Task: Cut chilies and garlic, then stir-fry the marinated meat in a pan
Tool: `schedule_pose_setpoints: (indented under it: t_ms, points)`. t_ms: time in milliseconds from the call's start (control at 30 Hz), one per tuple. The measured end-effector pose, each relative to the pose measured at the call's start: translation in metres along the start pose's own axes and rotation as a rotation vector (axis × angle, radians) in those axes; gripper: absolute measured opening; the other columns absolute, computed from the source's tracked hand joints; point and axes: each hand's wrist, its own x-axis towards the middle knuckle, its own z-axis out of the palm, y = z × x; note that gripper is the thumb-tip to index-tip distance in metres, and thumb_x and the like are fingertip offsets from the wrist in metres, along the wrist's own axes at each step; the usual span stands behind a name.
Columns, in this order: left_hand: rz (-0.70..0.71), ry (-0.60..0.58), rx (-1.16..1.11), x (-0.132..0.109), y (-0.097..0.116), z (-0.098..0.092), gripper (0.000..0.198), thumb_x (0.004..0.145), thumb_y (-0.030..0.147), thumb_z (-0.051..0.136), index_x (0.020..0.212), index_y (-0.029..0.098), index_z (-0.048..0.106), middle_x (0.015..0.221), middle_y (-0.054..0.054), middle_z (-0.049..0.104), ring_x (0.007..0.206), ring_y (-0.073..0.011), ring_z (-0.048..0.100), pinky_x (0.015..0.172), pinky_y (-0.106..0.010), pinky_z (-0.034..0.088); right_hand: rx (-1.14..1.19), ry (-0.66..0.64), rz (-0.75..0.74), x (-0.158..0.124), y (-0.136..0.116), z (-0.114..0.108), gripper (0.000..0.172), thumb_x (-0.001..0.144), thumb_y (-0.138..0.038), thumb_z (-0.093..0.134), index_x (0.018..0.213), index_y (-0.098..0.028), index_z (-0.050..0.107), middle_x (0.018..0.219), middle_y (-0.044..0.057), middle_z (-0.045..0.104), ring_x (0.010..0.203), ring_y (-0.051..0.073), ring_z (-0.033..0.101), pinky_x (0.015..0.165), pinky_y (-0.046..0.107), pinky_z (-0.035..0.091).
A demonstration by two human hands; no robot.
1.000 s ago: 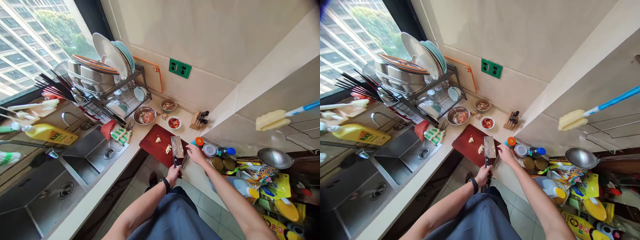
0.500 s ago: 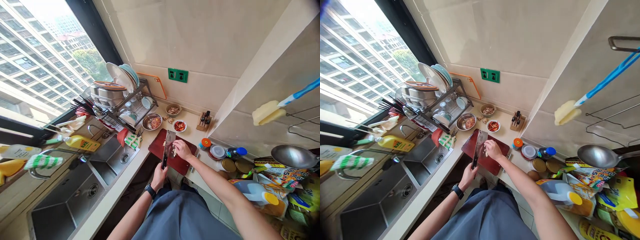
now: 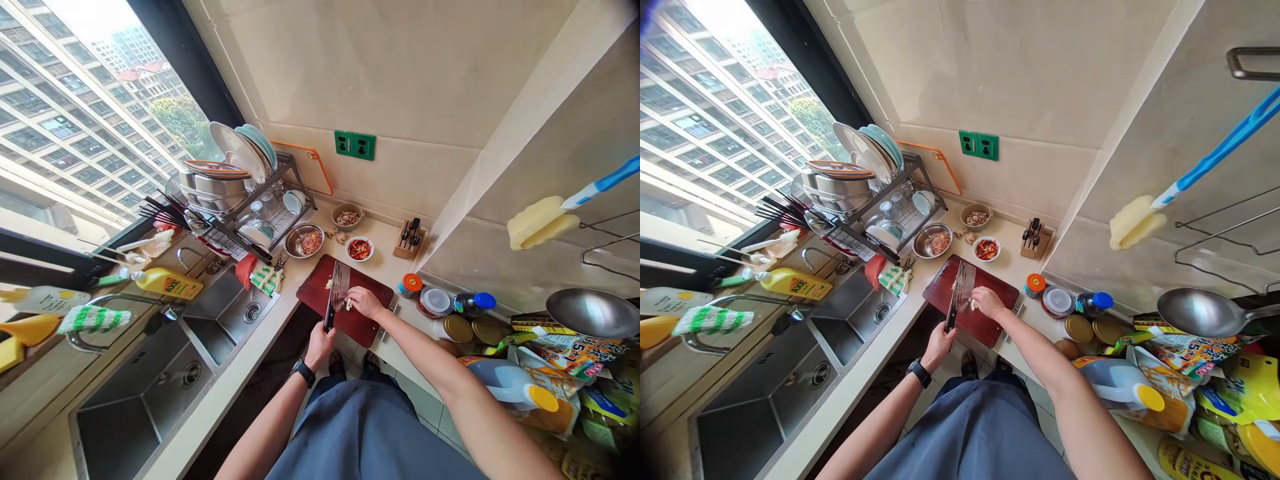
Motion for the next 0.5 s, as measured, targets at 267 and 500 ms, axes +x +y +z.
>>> schedule_pose_setpoints:
  t_ms: [267, 500]
  points:
    - [0.057, 0.020, 0.058, 0.004, 0.007, -0.002, 0.016, 0.074, 0.030, 0.066, 0.074, 0.018, 0.056, 0.057, 0.005, 0.050, 0.051, -0.0103, 0.044, 0.053, -0.022, 0.030, -0.017, -0.064, -0.044, 0.003, -0.021, -0.006, 0.023, 0.094, -0.010, 0.050, 0.096, -0.018, 0.072, 0.107, 0.007, 0.072, 0.100, 0.019, 0.060, 0.098, 0.033, 0.048]
    - [0.006, 0.071, -0.007, 0.002, 0.013, -0.010, 0.017, 0.071, 0.029, 0.071, 0.073, 0.017, 0.059, 0.058, 0.004, 0.053, 0.054, -0.0123, 0.048, 0.055, -0.023, 0.034, 0.039, -0.117, -0.044, 0.002, -0.016, -0.004, 0.017, 0.090, -0.011, 0.059, 0.078, -0.018, 0.069, 0.088, 0.005, 0.071, 0.087, 0.017, 0.060, 0.088, 0.032, 0.052]
